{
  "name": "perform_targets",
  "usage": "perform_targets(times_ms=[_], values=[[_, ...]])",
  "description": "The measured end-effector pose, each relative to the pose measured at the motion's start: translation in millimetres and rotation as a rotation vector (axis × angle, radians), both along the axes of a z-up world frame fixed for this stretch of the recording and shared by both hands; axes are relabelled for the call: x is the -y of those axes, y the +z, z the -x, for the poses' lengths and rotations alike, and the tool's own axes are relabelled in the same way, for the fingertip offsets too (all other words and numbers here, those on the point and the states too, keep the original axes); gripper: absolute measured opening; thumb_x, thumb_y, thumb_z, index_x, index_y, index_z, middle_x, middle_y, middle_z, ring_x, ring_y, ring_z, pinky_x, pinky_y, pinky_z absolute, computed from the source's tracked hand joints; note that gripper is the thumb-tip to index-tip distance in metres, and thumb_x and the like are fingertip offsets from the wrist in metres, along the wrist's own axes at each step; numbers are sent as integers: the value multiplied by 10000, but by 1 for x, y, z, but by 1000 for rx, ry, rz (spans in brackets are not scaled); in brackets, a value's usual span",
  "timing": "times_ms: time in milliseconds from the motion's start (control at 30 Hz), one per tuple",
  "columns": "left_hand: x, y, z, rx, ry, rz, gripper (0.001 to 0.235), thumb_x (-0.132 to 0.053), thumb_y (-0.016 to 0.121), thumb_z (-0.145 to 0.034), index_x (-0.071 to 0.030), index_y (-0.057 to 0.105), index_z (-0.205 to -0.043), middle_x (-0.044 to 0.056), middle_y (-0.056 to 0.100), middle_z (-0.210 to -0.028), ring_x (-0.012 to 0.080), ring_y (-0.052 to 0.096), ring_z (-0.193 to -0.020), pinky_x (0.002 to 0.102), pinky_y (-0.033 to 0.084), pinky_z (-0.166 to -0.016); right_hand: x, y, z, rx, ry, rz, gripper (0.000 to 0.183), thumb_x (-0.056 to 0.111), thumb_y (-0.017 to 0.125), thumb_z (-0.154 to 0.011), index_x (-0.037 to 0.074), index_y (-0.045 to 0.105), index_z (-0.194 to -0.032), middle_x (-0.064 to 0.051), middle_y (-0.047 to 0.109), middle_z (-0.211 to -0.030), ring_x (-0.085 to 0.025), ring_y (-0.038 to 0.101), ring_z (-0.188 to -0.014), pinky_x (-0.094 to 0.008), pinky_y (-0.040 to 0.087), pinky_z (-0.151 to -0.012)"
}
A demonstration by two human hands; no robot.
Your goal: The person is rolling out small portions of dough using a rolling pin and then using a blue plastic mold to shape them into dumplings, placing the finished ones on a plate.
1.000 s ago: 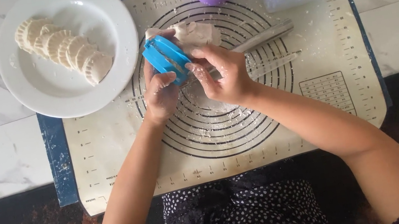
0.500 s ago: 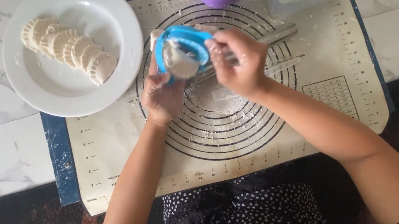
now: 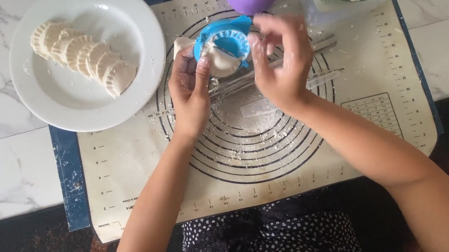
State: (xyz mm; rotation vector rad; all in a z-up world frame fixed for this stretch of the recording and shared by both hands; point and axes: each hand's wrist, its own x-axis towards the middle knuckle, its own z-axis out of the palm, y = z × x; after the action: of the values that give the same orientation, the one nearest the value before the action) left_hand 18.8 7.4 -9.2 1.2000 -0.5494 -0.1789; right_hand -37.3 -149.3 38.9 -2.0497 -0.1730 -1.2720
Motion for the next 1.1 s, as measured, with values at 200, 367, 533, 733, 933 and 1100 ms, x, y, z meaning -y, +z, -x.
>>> perform_targets(times_ms=[200, 367, 533, 733, 933, 1100], values=[[5, -9, -2, 92, 70, 78, 234, -175, 511, -1093, -68, 494, -1301, 190, 701, -1167, 247, 697, -1100, 477, 495, -1068, -9, -3, -5, -17, 176, 209, 320, 224, 716, -964, 48, 628, -1216, -108, 672, -1038, -242, 602, -919, -352, 452, -840], [9, -17, -7, 45, -6, 155, 163, -209, 440, -1109, -84, 511, -1184, 118, 660, -1051, 190, 652, -1030, 423, 526, -983, -5, -14, -4, -90, 179, 213, 407, 211, 786, -907, 27, 604, -1221, -132, 624, -1098, -300, 585, -1012, -395, 483, -877], [7, -4, -1, 108, -10, 75, 117, -170, 461, -1094, -83, 513, -1151, 87, 645, -1019, 157, 622, -991, 375, 518, -916, -1, -17, -6, -137, 236, 205, 420, 221, 802, -882, 46, 574, -1188, -126, 593, -1081, -318, 554, -1036, -426, 465, -893], [8, -5, 1, 136, 14, 50, 46, -127, 492, -1078, -100, 524, -1098, 54, 630, -995, 107, 570, -921, 285, 493, -786, -1, -19, -7, -166, 270, 136, 400, 201, 818, -864, 42, 550, -1114, -125, 591, -1010, -319, 537, -1005, -461, 432, -915], [8, -6, -1, 104, -1, 93, 60, -134, 523, -1068, -85, 541, -1098, 65, 643, -1001, 105, 592, -907, 273, 543, -756, -1, -14, -6, -156, 300, 125, 407, 186, 810, -862, 53, 535, -1130, -110, 599, -1044, -308, 545, -1026, -444, 421, -939], [6, 12, 6, 22, -20, 160, 60, -146, 491, -1081, -98, 527, -1082, 54, 641, -1015, 105, 596, -896, 283, 543, -771, 5, 12, -5, -207, 274, 309, 406, 97, 779, -820, 66, 536, -1144, -117, 594, -1018, -314, 544, -1017, -475, 382, -972]])
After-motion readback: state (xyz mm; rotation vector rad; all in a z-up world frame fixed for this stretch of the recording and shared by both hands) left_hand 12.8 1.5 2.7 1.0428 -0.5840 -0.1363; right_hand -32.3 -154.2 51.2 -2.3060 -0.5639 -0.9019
